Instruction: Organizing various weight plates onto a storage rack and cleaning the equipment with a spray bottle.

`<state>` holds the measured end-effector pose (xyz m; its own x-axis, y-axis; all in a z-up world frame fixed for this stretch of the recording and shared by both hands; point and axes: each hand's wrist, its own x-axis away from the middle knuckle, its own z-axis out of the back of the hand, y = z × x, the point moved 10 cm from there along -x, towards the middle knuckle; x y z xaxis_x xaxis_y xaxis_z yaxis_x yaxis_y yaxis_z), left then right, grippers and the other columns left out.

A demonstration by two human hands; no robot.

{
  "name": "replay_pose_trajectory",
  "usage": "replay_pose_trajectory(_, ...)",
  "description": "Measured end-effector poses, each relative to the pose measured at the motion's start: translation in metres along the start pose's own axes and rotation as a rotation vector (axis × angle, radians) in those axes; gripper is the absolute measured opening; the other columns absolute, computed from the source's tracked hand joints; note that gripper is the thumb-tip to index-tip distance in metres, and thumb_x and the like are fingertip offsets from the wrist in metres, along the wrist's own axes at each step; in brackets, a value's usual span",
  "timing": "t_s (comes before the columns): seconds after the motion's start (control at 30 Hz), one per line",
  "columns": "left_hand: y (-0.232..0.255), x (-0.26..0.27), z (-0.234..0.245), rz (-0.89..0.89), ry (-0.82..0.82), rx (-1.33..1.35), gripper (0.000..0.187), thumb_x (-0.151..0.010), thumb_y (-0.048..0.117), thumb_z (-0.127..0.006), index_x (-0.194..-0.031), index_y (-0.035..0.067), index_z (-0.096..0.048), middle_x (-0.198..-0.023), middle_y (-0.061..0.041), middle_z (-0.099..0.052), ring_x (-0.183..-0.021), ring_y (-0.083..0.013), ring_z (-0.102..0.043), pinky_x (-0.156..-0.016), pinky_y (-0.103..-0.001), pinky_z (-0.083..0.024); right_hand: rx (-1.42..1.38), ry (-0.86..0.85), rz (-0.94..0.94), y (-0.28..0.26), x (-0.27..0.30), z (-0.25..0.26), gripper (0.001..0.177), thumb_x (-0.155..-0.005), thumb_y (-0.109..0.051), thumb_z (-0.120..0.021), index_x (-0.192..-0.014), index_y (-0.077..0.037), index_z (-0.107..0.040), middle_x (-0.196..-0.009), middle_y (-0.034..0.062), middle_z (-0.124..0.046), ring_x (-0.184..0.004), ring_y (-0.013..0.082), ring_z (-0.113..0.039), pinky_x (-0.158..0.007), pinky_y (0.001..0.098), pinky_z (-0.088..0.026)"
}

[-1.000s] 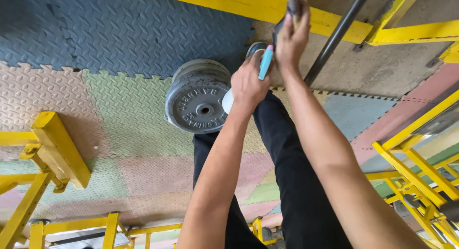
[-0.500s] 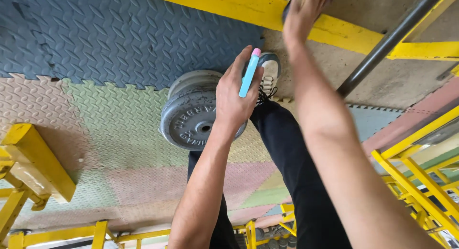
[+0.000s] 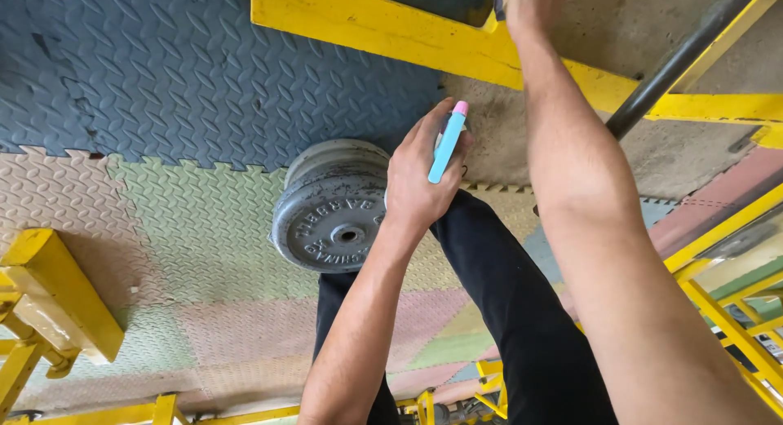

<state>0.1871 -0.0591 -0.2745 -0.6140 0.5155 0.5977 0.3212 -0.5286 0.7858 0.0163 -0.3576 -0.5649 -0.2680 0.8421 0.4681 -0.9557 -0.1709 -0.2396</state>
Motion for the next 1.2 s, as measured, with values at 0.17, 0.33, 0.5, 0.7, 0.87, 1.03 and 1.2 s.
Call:
replay_pose_trajectory(0.17, 0.001, -0.002, 0.01, -0.04, 0.045, 0.011, 0.045, -0.096, 0.026, -0.07, -0.136, 0.007, -0.061, -0.121, -0.019, -0.072, -0.111, -0.0375, -0.07, -0.094, -0.043, -0.055, 0.393, 0.126, 0.221, -0.034, 0.119, -0.002, 0.068, -0.114, -0.05, -0.043, -0.169, -0.013, -0.024, -0.175, 0.0169, -0.009, -0.161, 0.0392, -0.012, -0.13, 0.0611, -0.008)
replay_pose_trajectory(0.33, 0.005, 0.007, 0.052, -0.039, 0.116, 0.024, 0.042, -0.097, 0.021, -0.07, -0.136, 0.007, -0.061, -0.122, -0.02, -0.071, -0.112, -0.0395, -0.07, -0.093, -0.042, -0.057, 0.096, 0.176, 0.419, -0.123, 0.22, -0.053, 0.069, -0.11, -0.049, -0.039, -0.167, -0.014, -0.022, -0.173, 0.0194, -0.01, -0.161, 0.0414, -0.011, -0.131, 0.0594, -0.012)
replay_pose_trajectory(0.5, -0.004, 0.032, 0.112, -0.042, 0.206, 0.013, 0.043, -0.096, 0.015, -0.069, -0.136, 0.003, -0.06, -0.122, -0.022, -0.07, -0.112, -0.0404, -0.07, -0.094, -0.042, -0.057, 0.035, -0.086, 0.777, -0.293, 0.261, -0.107, 0.065, -0.107, -0.037, -0.061, -0.162, -0.015, -0.034, -0.17, 0.0188, -0.019, -0.157, 0.0466, -0.014, -0.127, 0.0602, -0.015)
replay_pose_trajectory(0.7, -0.01, 0.044, 0.156, -0.092, 0.318, -0.035, 0.038, -0.101, 0.015, -0.069, -0.134, 0.002, -0.06, -0.126, -0.022, -0.07, -0.115, -0.0401, -0.07, -0.098, -0.042, -0.056, 0.275, -0.402, 1.054, -0.285, 0.262, -0.086, 0.067, -0.102, -0.034, -0.068, -0.161, -0.015, -0.041, -0.169, 0.0156, -0.029, -0.155, 0.0421, -0.019, -0.126, 0.0604, -0.014)
replay_pose_trajectory(0.87, -0.021, 0.057, 0.17, -0.012, 0.381, 0.037, 0.037, -0.1, 0.019, -0.07, -0.133, 0.003, -0.062, -0.125, -0.021, -0.072, -0.116, -0.0382, -0.07, -0.099, -0.041, -0.056, 0.034, -0.12, 0.199, -0.081, 0.18, -0.016, 0.071, -0.111, -0.054, -0.032, -0.166, -0.011, -0.016, -0.169, 0.027, 0.003, -0.154, 0.0403, 0.001, -0.121, 0.058, -0.007)
replay_pose_trajectory(1.03, -0.027, 0.068, 0.171, -0.024, 0.37, 0.076, 0.038, -0.1, 0.02, -0.069, -0.133, 0.003, -0.062, -0.128, -0.021, -0.07, -0.12, -0.0383, -0.069, -0.101, -0.041, -0.056, 0.325, 0.02, -0.004, -0.072, 0.168, -0.087, 0.069, -0.109, -0.049, -0.034, -0.164, -0.011, -0.018, -0.168, 0.0271, -0.006, -0.151, 0.0439, -0.002, -0.121, 0.058, -0.012)
replay_pose_trajectory(1.2, -0.04, 0.075, 0.164, -0.038, 0.334, 0.106, 0.041, -0.097, 0.016, -0.067, -0.135, 0.002, -0.061, -0.13, -0.021, -0.069, -0.121, -0.0391, -0.068, -0.104, -0.042, -0.055, 0.347, -0.151, 0.559, -0.277, 0.254, -0.153, 0.06, -0.112, -0.046, -0.047, -0.16, -0.014, -0.033, -0.165, 0.0216, -0.021, -0.153, 0.047, -0.017, -0.127, 0.0584, -0.016)
